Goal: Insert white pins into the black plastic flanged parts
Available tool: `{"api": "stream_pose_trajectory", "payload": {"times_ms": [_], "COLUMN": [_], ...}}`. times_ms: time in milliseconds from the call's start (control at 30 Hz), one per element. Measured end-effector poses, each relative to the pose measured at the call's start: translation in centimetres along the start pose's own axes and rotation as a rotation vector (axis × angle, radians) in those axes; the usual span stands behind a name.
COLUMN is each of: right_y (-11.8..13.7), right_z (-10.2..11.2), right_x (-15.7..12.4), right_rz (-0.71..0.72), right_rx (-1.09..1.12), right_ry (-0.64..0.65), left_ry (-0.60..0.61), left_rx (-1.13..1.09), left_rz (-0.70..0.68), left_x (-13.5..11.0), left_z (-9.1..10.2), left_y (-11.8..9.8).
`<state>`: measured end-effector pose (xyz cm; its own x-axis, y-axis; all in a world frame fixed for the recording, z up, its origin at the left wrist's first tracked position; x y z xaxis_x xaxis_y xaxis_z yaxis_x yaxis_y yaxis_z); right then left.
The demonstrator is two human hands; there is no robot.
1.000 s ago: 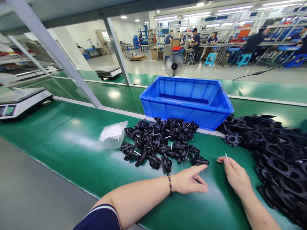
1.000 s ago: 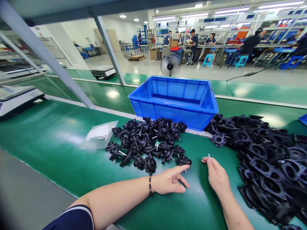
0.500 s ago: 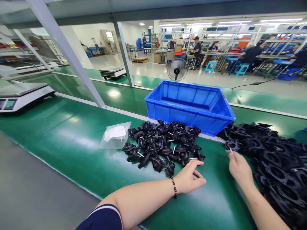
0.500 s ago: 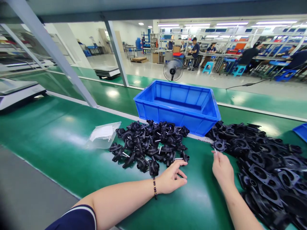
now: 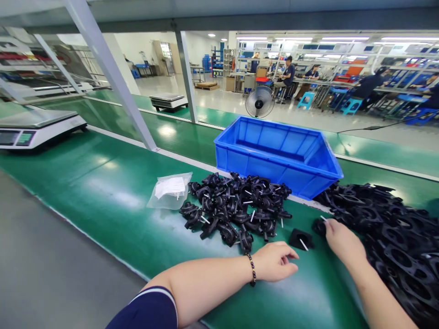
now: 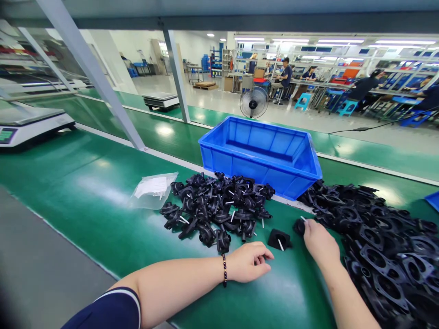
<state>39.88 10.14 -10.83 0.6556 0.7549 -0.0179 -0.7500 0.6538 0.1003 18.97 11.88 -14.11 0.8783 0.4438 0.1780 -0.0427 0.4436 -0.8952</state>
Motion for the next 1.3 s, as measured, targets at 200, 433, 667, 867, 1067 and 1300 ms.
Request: {"api": "stream_pose_trajectory", "payload": {"times_ms": [200, 433, 667, 867, 1067, 1300], "right_y": [1.5, 2.4, 5.0, 6.3, 5.7, 5.1], "right_z": [-1.9, -3.3, -4.1, -4.6, -4.4, -3.4], "right_x": [-4.5, -6.1, -7.8, -9.9, -9.0, -8.0], "right_rz": [0.038, 0.185, 0.410, 0.475, 0.427, 0.377], "right_rx": [0.028, 0.260, 0.611, 0.692, 0.729, 0.692], "right_ry": [0.084, 0.274, 0.513, 0.734, 0.646, 0.483], "left_ry": [-0.002, -0.002, -0.076, -0.077, 0.004, 0.127], "left_rx": [0.014, -0.047, 0.041, 0.343, 0.556, 0.428], "left_rz": [-0.017, -0.045, 0.025, -0.073, -0.135, -0.027], "left_x": [0.1, -0.1, -0.6, -0.6, -0.6, -0.6], "left_z": [-0.2, -0.2, 1.3, 1.3, 0.2, -0.4], "left_y": [-0.1, -0.1, -0.3, -1.8, -2.1, -1.9]}}
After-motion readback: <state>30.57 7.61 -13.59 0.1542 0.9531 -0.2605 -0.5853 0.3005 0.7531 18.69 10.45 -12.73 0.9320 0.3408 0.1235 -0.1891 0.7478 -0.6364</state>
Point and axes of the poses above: each hand's wrist, its own x-axis towards the middle knuckle, its own z-axis out of the back of the hand, y = z × x, the point moved 9 cm from there along x, towards the middle knuckle, and after that the axes turned 1 degree about -z, right-handed, at the moved point
